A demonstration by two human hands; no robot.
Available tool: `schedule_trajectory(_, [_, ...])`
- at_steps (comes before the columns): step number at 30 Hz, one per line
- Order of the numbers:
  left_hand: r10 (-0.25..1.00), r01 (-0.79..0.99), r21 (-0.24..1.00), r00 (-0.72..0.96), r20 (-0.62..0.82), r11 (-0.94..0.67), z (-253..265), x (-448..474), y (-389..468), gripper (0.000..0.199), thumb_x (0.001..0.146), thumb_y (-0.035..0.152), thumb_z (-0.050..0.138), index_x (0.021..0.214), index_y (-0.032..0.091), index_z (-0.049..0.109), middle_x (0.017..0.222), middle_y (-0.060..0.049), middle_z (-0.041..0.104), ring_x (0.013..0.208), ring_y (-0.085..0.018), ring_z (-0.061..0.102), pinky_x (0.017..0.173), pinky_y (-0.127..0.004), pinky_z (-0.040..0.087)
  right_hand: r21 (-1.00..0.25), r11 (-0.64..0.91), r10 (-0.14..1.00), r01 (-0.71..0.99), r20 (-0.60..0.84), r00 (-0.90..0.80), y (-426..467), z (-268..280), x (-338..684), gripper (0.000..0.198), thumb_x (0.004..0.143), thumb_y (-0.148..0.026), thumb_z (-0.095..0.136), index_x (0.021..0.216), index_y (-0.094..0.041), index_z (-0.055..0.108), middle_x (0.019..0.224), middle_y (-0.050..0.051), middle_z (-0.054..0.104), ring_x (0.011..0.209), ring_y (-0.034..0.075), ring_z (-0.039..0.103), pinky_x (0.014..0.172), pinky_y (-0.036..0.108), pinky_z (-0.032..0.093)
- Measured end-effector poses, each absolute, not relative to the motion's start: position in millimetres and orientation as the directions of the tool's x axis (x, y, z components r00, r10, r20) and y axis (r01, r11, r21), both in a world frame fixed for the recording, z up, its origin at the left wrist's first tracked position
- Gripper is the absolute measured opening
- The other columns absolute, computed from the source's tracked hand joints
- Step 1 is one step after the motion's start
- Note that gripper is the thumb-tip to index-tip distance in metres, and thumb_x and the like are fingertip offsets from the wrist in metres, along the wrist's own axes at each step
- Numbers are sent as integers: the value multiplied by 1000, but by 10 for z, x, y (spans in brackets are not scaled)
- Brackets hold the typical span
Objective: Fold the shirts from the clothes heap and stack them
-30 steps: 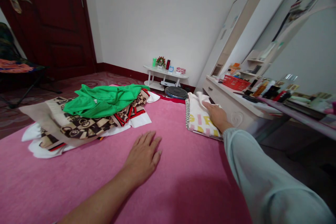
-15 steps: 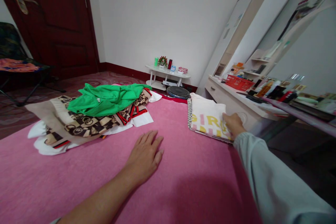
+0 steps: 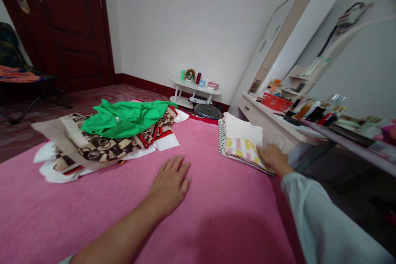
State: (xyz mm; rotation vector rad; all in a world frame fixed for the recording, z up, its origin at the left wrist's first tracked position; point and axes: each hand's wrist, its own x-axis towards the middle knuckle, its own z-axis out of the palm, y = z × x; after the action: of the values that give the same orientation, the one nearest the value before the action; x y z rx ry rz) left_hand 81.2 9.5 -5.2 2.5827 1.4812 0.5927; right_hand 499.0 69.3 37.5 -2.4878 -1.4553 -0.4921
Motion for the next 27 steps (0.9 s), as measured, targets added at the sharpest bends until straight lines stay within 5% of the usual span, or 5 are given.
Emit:
schedule_trajectory(3, [847, 803, 289, 448, 287, -522, -55, 815, 96, 46, 94, 41, 40, 136, 24, 50, 148, -10, 40, 136, -27, 35, 114, -46, 25, 14, -336, 838, 942, 460, 292, 690, 273, 4753, 58, 95, -50, 22, 140, -20, 44, 147, 15, 40, 137, 30, 32, 107, 55, 28])
schedule_trajectory(7, [847, 806, 282, 445, 291, -521, -51, 818, 98, 46, 94, 41, 39, 135, 23, 51, 147, -10, 41, 135, -27, 36, 114, -47, 25, -46, -252, 919, 967, 301, 254, 657, 108, 4502, 57, 96, -50, 20, 148, -27, 28, 155, 9, 26, 140, 26, 27, 106, 53, 32])
schedule_trajectory(11, [841, 803, 274, 454, 295, -529, -50, 810, 102, 47, 94, 42, 38, 135, 23, 51, 146, -11, 42, 134, -27, 37, 114, -47, 25, -35, -341, 912, 939, 229, 340, 602, 189, 4237, 58, 96, -47, 26, 149, -24, 27, 156, 14, 21, 140, 33, 24, 103, 60, 29])
schedule_trajectory(18, [827, 794, 265, 463, 319, -546, -52, 803, 107, 47, 94, 40, 38, 134, 22, 52, 144, -12, 44, 134, -25, 38, 112, -46, 26, 73, -218, 945, 973, 263, 192, 370, 87, 3505, 56, 96, -49, 25, 148, -29, 29, 159, 4, 15, 145, 29, 3, 111, 60, 2])
schedule_trajectory(27, [829, 813, 207, 483, 284, -544, -51, 820, 45, 51, 95, 42, 33, 138, 21, 47, 148, -13, 40, 137, -27, 34, 112, -49, 22, -115, -294, 945, 949, 116, 307, -45, -23, 3080, 70, 93, -58, 22, 151, -18, 17, 159, 12, 4, 145, 29, 2, 111, 57, 11])
